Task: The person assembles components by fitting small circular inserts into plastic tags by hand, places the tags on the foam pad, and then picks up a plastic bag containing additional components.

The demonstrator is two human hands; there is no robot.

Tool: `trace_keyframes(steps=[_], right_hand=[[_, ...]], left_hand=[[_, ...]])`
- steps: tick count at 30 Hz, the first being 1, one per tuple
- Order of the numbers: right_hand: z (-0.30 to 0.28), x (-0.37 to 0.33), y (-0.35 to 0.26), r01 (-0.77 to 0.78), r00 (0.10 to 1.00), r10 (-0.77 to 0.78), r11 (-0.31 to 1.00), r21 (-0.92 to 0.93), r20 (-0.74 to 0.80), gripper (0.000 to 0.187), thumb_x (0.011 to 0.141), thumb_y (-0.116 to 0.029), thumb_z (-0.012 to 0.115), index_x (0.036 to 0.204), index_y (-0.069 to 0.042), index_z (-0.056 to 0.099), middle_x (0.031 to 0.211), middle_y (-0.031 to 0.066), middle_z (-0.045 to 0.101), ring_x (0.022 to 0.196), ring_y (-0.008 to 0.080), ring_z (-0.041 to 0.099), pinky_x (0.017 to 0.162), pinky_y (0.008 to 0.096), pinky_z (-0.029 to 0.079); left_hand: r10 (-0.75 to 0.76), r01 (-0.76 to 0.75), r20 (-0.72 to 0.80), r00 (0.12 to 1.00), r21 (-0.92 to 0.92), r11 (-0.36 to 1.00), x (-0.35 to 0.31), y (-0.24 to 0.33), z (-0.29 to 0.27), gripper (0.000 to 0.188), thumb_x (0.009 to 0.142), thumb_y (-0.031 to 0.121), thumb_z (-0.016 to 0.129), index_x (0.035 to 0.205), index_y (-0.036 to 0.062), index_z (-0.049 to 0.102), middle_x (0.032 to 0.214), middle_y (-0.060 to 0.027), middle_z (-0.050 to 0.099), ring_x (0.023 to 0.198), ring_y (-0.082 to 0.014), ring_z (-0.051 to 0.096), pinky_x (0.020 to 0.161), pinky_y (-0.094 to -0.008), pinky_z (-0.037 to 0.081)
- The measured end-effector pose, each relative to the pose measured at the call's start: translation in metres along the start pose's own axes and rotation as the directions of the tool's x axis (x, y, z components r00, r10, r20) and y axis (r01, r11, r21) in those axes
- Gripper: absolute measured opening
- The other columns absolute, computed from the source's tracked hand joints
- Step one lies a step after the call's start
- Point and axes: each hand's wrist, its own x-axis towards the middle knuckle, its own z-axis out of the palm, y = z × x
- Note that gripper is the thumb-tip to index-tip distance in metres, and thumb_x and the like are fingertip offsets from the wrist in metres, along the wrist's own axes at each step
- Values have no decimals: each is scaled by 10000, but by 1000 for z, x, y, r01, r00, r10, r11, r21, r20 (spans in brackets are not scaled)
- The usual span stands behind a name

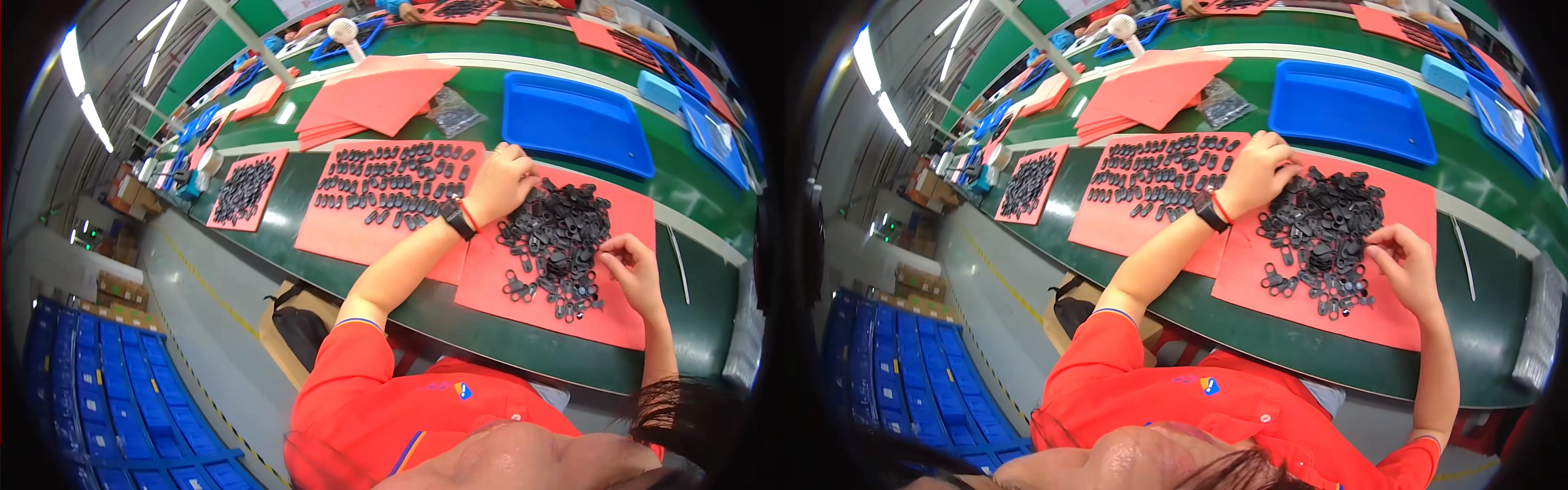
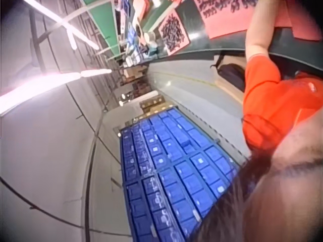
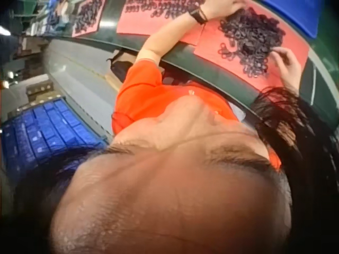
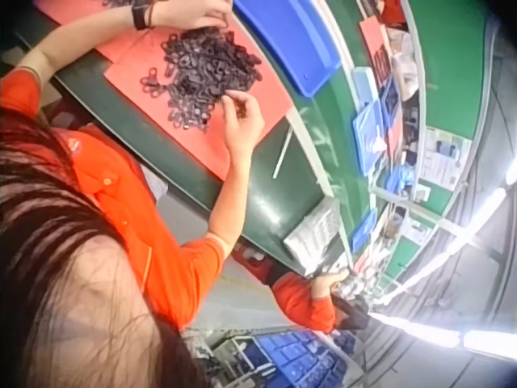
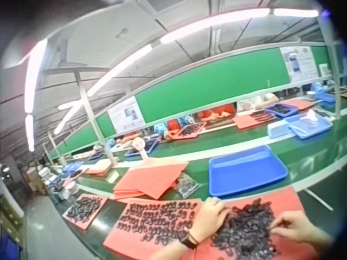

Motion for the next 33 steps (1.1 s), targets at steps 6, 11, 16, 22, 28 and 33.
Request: trace_keyframes(steps=[6,11,16,22,28,33], right_hand=[[0,8,0,-123,987,145,958,260,-66,61,846,-51,598,892,-29,564,739,-7,587,551,23,486,480,157,368],[6,17,-10,-139,978,181,934,329,-102,60,860,-90,593,890,-46,567,760,-10,585,551,28,471,497,162,356],[14,19,-2,-63,965,154,919,388,-210,72,862,-101,601,907,-48,582,793,-25,569,570,16,447,505,160,337],[19,7,5,-65,965,164,906,417,-206,93,858,-72,601,935,-29,572,802,4,605,550,17,459,486,151,354],[22,1,1,-68,964,173,894,443,-201,92,850,-50,607,929,-22,569,798,13,610,555,19,468,484,151,363],[23,-2,3,-33,959,139,921,387,-248,74,846,-41,609,910,-24,577,780,-6,588,583,16,480,497,149,373]], left_hand=[[-298,397,264,917,-643,655,5,56,6,173,821,75,648,985,19,658,743,5,619,653,-35,551,583,-203,457],[-309,567,488,816,-780,264,10,72,15,129,840,55,618,908,-52,598,753,-94,644,617,-118,628,493,-204,505],[-335,577,495,802,-788,214,0,73,27,158,835,51,621,933,-56,558,769,-113,636,626,-137,638,508,-227,522],[-410,550,419,810,-786,283,-17,80,33,157,830,42,613,970,-22,584,786,-63,644,621,-72,611,466,-187,476],[-363,542,426,828,-773,330,-24,88,33,126,830,72,627,924,-10,606,775,-54,650,630,-67,616,454,-174,456],[-354,576,469,809,-752,320,-24,89,33,130,845,72,627,949,2,593,825,-41,641,675,-71,629,475,-160,455]])
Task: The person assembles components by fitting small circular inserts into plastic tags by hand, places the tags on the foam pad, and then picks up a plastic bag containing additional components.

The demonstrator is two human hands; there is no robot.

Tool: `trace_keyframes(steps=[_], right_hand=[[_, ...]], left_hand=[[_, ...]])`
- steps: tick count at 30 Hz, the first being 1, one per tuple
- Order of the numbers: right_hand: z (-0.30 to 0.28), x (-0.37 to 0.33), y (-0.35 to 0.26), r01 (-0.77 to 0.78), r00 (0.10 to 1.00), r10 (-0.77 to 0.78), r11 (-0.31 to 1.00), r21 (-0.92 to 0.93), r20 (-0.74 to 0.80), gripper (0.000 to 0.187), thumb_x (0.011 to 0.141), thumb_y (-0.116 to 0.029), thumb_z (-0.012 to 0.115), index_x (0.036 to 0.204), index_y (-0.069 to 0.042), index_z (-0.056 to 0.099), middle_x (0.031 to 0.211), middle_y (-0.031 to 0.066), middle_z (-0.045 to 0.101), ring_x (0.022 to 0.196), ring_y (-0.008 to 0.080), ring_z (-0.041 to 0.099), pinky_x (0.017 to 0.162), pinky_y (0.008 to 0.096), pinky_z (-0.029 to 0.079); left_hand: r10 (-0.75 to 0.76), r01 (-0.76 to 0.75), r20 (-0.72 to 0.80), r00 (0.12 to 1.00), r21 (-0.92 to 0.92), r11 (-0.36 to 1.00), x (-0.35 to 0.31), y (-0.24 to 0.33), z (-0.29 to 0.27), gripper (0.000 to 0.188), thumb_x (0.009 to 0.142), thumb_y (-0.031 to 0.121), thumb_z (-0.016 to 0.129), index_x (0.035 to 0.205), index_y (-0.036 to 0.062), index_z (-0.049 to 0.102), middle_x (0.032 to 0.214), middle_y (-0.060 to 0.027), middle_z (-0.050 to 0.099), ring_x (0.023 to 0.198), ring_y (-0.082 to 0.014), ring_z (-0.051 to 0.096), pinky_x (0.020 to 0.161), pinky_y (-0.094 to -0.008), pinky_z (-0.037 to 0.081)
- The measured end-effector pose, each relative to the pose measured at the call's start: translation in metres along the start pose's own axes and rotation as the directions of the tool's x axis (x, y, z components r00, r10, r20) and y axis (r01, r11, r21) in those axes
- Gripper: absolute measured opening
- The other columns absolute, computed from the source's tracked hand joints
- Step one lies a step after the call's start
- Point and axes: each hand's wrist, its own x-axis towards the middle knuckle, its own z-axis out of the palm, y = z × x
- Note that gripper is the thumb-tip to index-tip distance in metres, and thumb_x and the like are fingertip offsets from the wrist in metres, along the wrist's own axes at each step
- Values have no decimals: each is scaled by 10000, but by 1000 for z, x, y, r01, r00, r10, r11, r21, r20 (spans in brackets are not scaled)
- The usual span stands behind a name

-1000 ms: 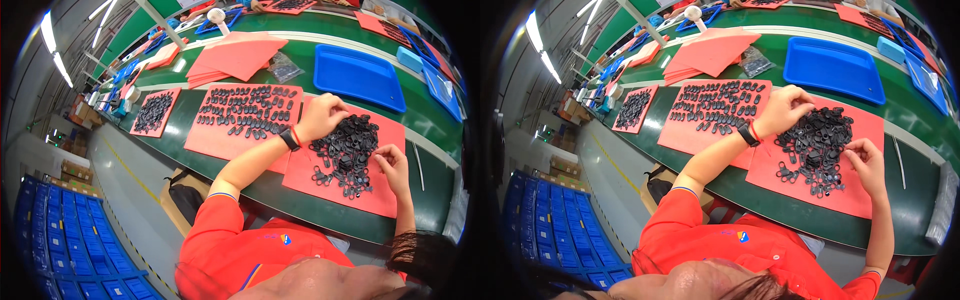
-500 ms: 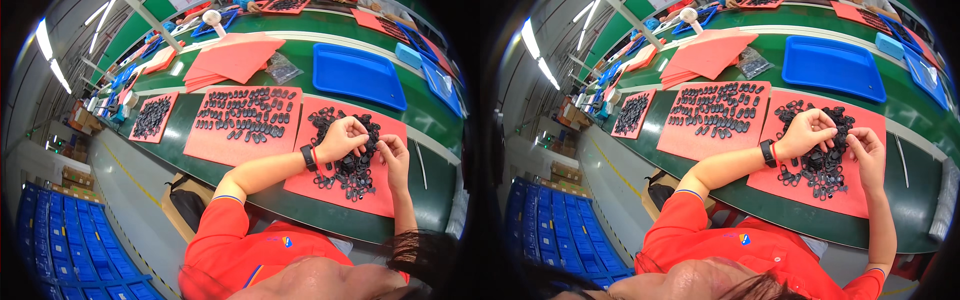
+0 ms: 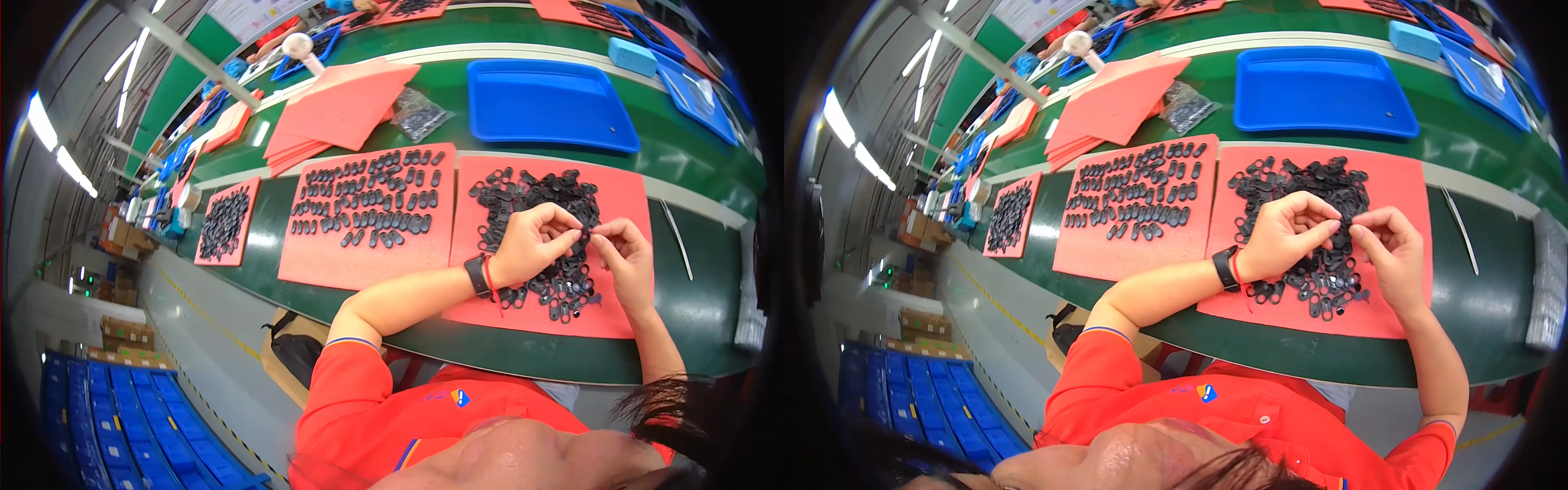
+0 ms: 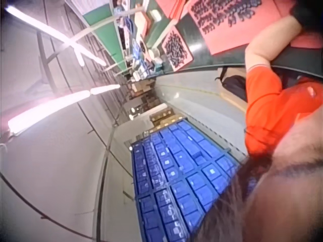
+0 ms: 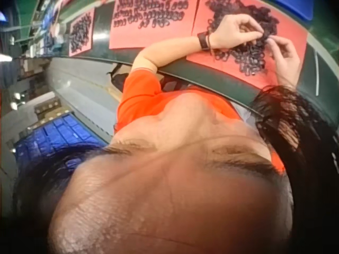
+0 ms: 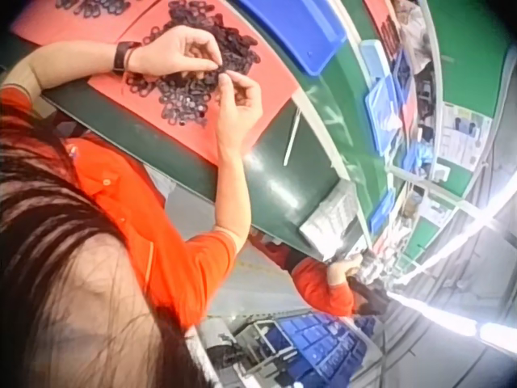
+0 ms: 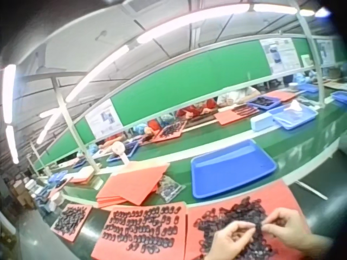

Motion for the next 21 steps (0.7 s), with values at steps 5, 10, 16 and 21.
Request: trace_keyframes(steps=[5,10,16,21], right_hand=[[3,0,-3,14,1000,-13,1000,20,-9,95,838,-27,614,924,-17,574,787,-11,578,606,13,494,509,151,386],[3,-1,0,-34,999,34,999,43,-8,103,835,-13,616,928,-14,573,813,-6,583,653,16,524,542,149,407],[1,0,4,9,1000,-10,998,-56,-20,100,831,-25,629,912,-7,573,800,-9,582,675,16,522,584,154,411],[1,1,7,146,986,-160,967,-208,-51,111,794,-25,671,842,-25,571,742,-15,564,595,11,479,529,171,379]], left_hand=[[40,-40,11,999,16,999,-2,-6,1,163,842,23,620,994,-27,592,877,-73,644,696,-83,619,591,-175,488],[5,-7,19,1000,68,998,-4,-5,-1,175,843,19,620,1010,-28,601,891,-87,650,716,-93,631,571,-165,477],[-41,49,69,997,-111,993,0,1,1,197,846,21,612,1031,-42,593,890,-91,650,731,-100,640,540,-173,486],[-40,46,84,996,-76,996,-2,1,2,199,848,11,607,1037,-47,588,913,-98,644,738,-105,636,549,-179,487]])
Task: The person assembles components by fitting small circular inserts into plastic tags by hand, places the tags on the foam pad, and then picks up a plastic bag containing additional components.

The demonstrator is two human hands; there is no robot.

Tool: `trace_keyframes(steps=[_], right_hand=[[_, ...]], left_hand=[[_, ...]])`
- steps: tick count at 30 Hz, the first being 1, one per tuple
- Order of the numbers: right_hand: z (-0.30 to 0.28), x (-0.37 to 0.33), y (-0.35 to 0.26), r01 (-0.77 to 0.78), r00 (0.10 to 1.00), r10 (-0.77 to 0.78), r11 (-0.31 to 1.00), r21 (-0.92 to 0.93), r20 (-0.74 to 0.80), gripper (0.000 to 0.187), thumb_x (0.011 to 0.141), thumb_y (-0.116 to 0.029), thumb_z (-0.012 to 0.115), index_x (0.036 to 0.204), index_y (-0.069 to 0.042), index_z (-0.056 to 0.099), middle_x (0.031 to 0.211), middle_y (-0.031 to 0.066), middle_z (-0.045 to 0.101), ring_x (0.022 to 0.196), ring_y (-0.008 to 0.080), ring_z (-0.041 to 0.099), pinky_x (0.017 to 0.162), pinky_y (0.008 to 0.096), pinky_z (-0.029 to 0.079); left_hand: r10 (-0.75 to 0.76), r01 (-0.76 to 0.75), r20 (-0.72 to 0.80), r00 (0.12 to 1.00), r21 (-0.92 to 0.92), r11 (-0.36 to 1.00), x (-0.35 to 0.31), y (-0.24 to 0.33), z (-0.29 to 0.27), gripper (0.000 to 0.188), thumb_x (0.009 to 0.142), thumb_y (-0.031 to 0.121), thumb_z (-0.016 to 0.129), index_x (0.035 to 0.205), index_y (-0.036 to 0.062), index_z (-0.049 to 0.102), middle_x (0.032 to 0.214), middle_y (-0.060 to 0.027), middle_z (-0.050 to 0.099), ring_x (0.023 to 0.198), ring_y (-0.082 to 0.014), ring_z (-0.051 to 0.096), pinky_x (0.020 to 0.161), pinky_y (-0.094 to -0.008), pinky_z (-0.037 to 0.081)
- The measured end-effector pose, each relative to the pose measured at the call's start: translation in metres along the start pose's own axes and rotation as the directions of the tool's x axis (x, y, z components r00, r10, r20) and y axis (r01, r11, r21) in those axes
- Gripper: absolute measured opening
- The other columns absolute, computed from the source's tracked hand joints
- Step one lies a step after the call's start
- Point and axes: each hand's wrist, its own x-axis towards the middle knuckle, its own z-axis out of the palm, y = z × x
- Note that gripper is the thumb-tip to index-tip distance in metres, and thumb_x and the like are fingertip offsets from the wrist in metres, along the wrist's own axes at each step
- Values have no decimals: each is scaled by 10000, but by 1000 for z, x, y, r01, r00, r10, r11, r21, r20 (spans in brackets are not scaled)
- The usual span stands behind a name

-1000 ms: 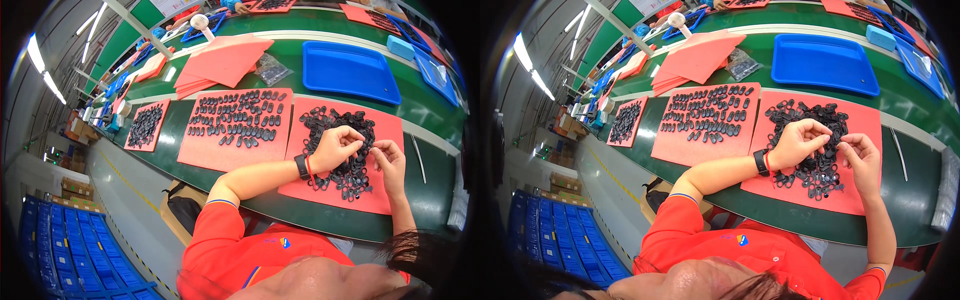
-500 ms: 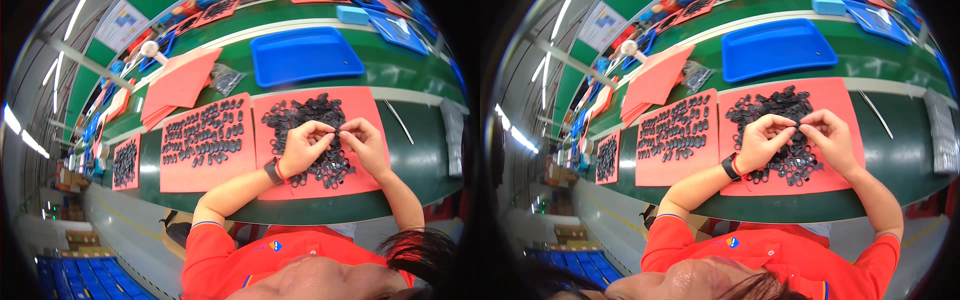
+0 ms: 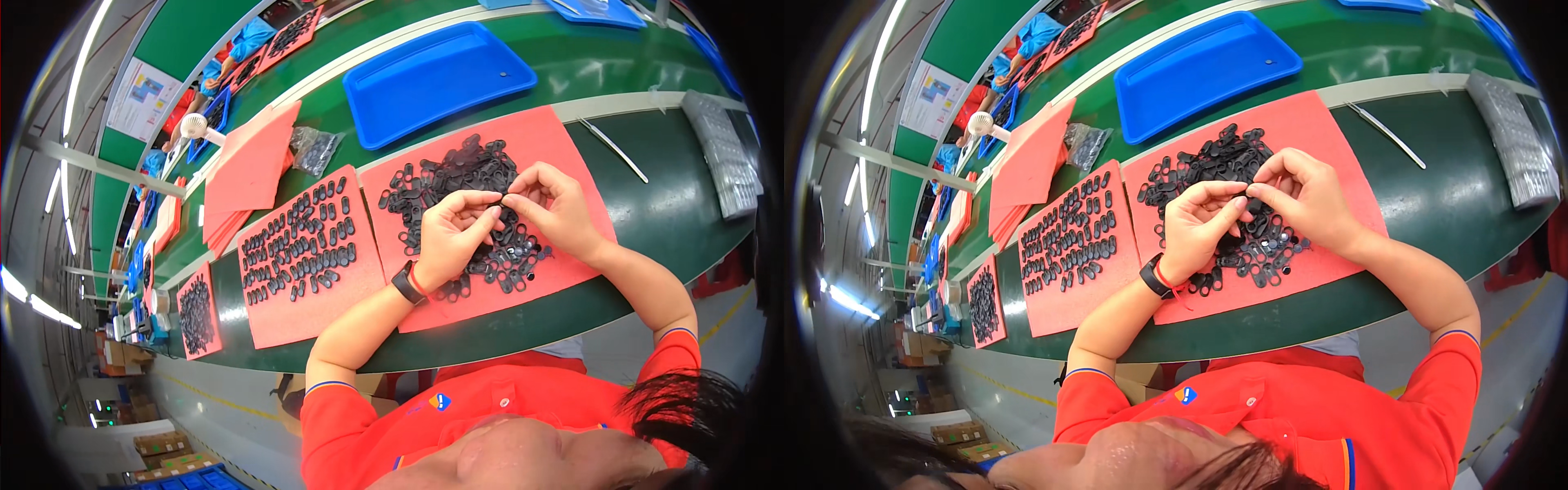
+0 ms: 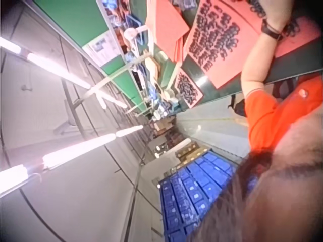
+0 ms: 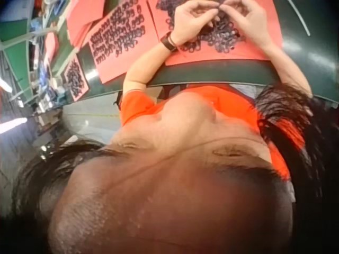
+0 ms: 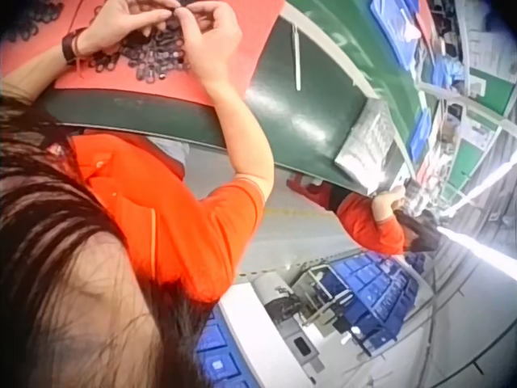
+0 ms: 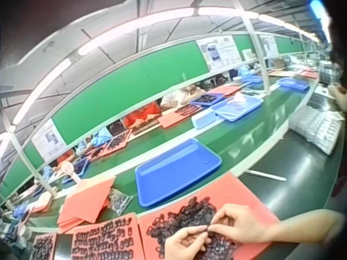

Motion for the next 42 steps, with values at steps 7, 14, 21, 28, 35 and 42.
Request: trace_keyframes(steps=[7,14,21,28,35,42], right_hand=[[0,-1,-5,89,996,-88,991,-100,18,74,788,-16,669,809,-1,600,744,22,570,571,40,509,509,195,397],[0,-3,-1,137,990,-133,982,-132,40,40,797,14,642,815,5,608,763,39,576,556,58,548,494,200,412],[1,-4,0,327,944,-325,909,-259,51,48,793,7,647,819,4,607,760,43,562,555,72,551,490,205,415],[-3,1,-3,13,1000,-11,996,-93,24,81,820,-62,650,798,-10,593,743,12,565,599,40,508,527,191,407],[-3,-1,-4,-41,999,44,995,-93,27,118,810,-97,672,792,-7,597,687,6,570,560,33,495,487,195,393],[-2,1,-4,-75,996,78,993,-90,30,110,809,-96,670,784,-8,610,662,9,567,529,35,491,461,205,379]], left_hand=[[-8,11,-37,999,83,997,1,-1,0,182,847,21,615,1018,-40,594,877,-77,643,706,-85,617,542,-169,467],[68,-62,-34,997,147,987,1,-4,-1,174,849,29,617,1013,-25,603,874,-59,645,717,-82,629,544,-167,479],[94,-91,-8,996,164,982,0,-8,-2,165,853,15,602,1012,-28,602,911,-70,640,731,-85,629,554,-173,486],[-111,111,-10,994,47,993,8,0,-8,240,868,4,567,1092,-84,556,922,-133,640,769,-134,639,646,-214,521],[-91,91,1,996,21,996,9,-2,-4,224,876,0,548,1085,-84,540,919,-144,630,791,-170,647,668,-244,546],[-124,124,17,992,14,992,9,-1,-6,182,886,3,533,1046,-84,543,912,-150,629,796,-187,653,672,-257,557]])
